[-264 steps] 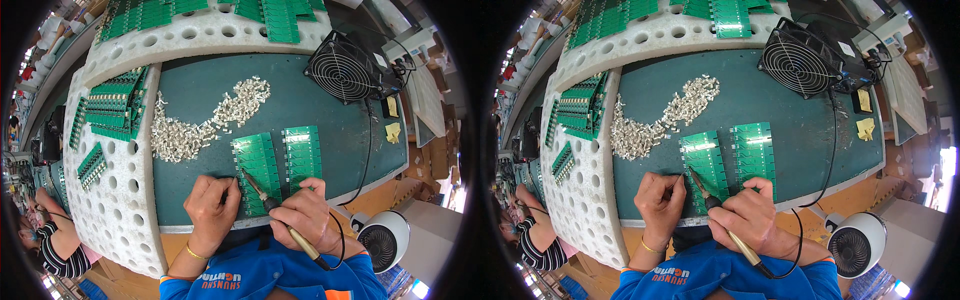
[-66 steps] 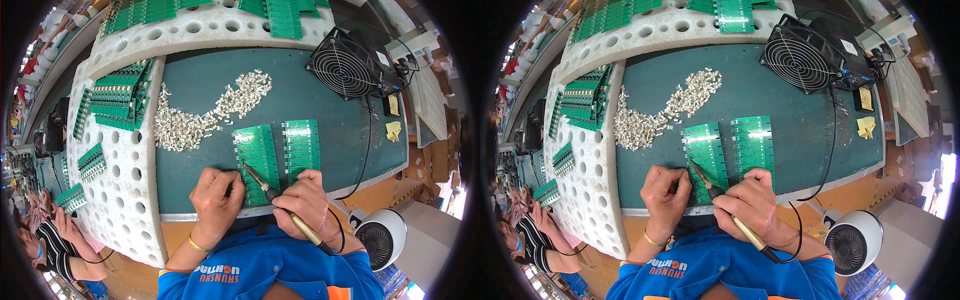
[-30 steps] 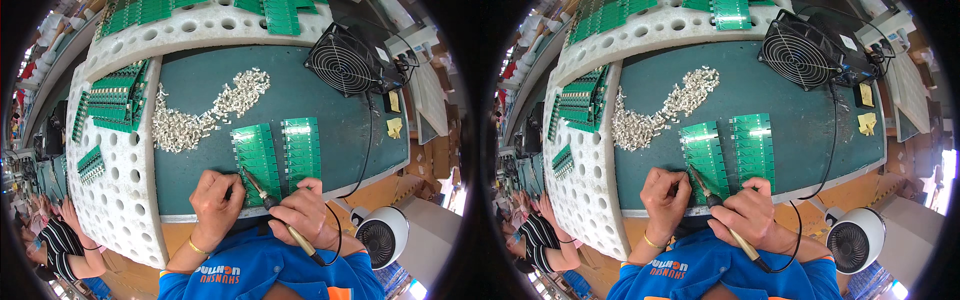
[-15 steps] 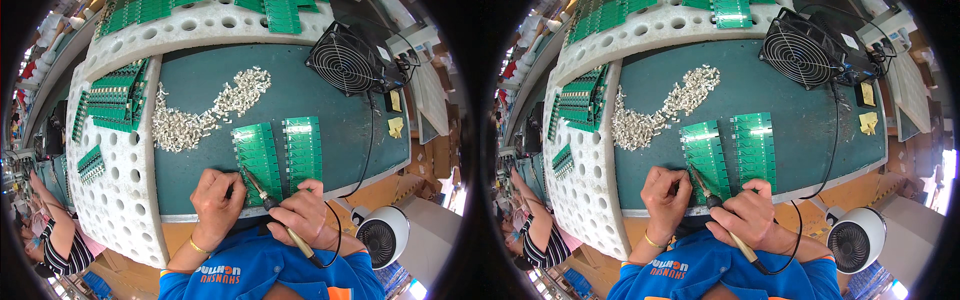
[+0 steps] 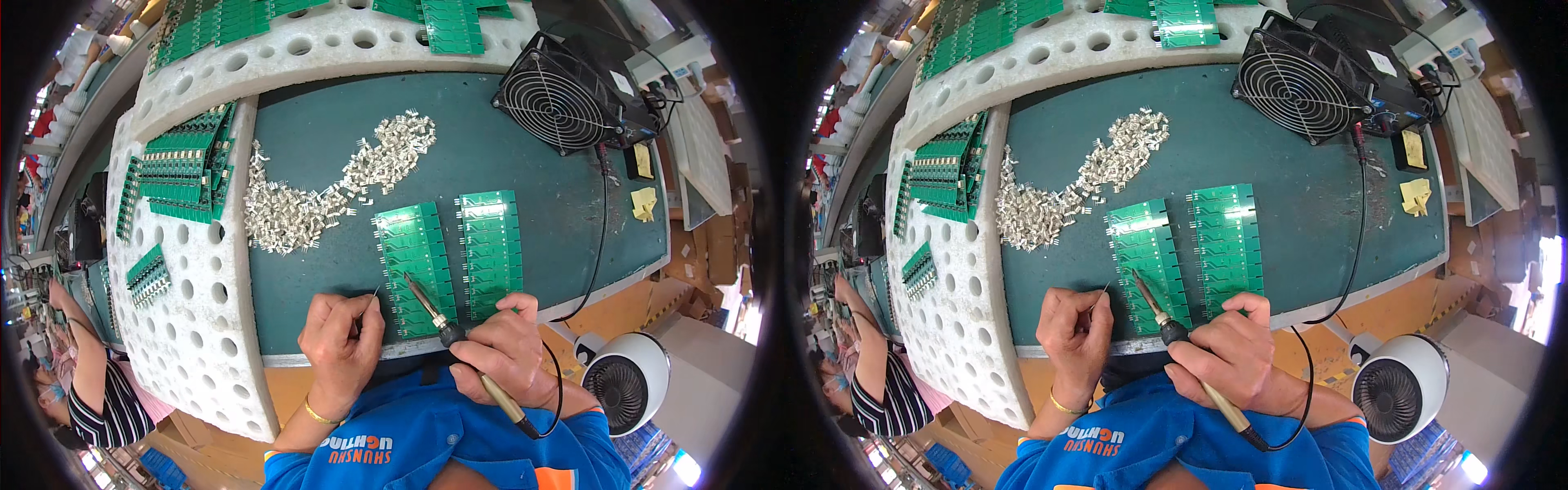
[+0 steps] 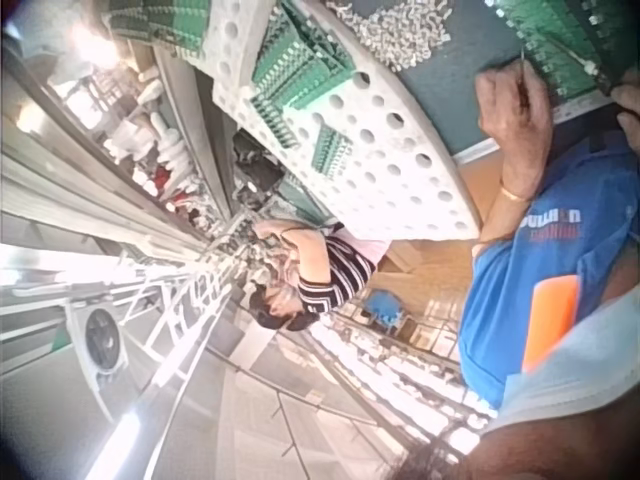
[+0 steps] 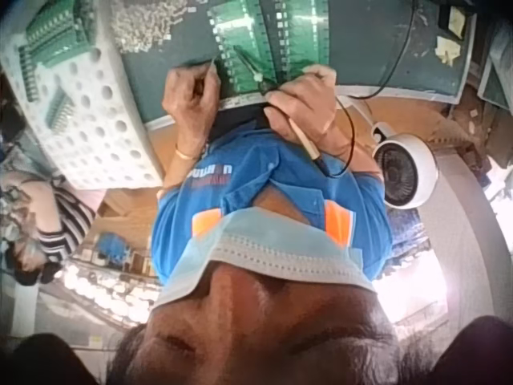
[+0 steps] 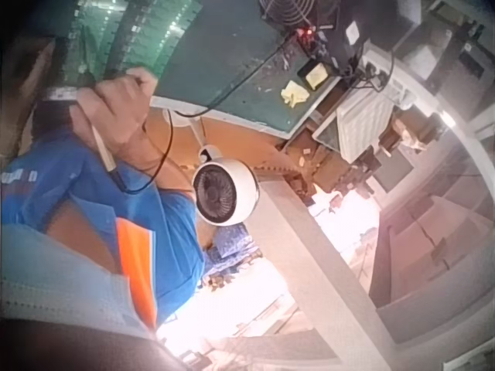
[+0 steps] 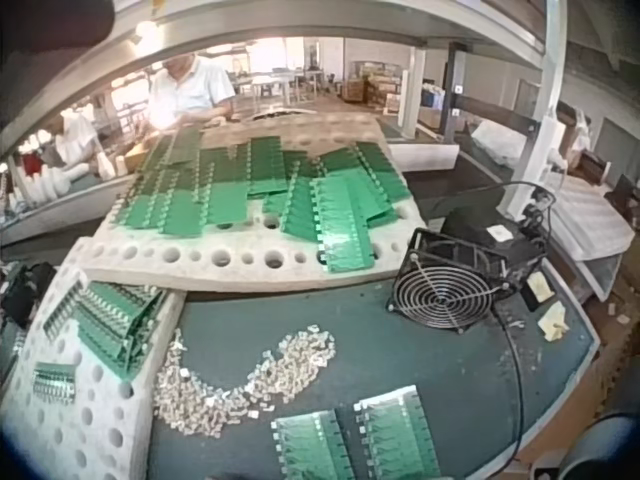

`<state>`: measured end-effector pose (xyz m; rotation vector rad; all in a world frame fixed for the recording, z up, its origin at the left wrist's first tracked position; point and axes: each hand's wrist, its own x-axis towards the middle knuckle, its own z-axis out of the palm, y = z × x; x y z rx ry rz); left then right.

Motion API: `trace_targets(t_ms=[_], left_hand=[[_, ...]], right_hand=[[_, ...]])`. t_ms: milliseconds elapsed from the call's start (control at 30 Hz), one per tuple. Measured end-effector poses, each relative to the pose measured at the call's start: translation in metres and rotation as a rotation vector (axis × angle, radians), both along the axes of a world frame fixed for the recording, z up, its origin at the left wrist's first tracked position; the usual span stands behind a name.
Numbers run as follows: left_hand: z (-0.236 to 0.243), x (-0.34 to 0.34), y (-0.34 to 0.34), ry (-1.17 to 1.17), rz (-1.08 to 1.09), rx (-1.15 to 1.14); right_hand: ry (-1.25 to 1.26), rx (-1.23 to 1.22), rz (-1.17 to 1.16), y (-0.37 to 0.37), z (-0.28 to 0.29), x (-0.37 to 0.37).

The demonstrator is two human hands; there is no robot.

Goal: The person solders components onto circuit boards using a soldering iron and solder wire. The person then moves circuit boards and solders components onto another circuit board.

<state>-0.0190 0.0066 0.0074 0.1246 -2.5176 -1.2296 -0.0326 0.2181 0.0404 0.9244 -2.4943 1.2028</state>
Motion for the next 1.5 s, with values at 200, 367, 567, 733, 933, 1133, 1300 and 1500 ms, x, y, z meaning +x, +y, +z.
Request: trace_targets(t_ms=[200, 367, 567, 733, 933, 1133, 1300, 1500], left_hand=[[0.000, -0.001, -0.002, 0.028, -0.009, -0.002], [0.004, 0.001, -0.004, -0.014, -0.020, 0.070], [0.005, 0.002, -0.003, -0.041, -0.029, 0.114], [0.006, 0.000, 0.001, -0.050, -0.055, 0.101], [0.003, 0.001, 0.000, -0.024, -0.071, 0.059], [0.002, 0.001, -0.003, -0.007, -0.047, 0.038], [0.001, -0.001, -0.004, -0.019, -0.045, 0.047], [0.002, -0.001, -0.004, -0.029, -0.026, 0.055]], right_hand=[[-0.051, -0.044, 0.005, 0.003, 0.000, -0.003], [-0.075, -0.067, 0.014, 0.003, -0.001, -0.003], [-0.075, -0.105, 0.019, 0.000, -0.003, -0.003], [-0.063, -0.108, 0.015, -0.001, -0.003, -0.004], [-0.055, -0.112, 0.016, -0.002, -0.002, -0.006], [-0.043, -0.104, 0.015, 0.001, -0.001, -0.009], [-0.050, -0.099, 0.021, 0.003, 0.000, -0.014], [-0.072, -0.100, 0.031, 0.005, 0.001, -0.021]])
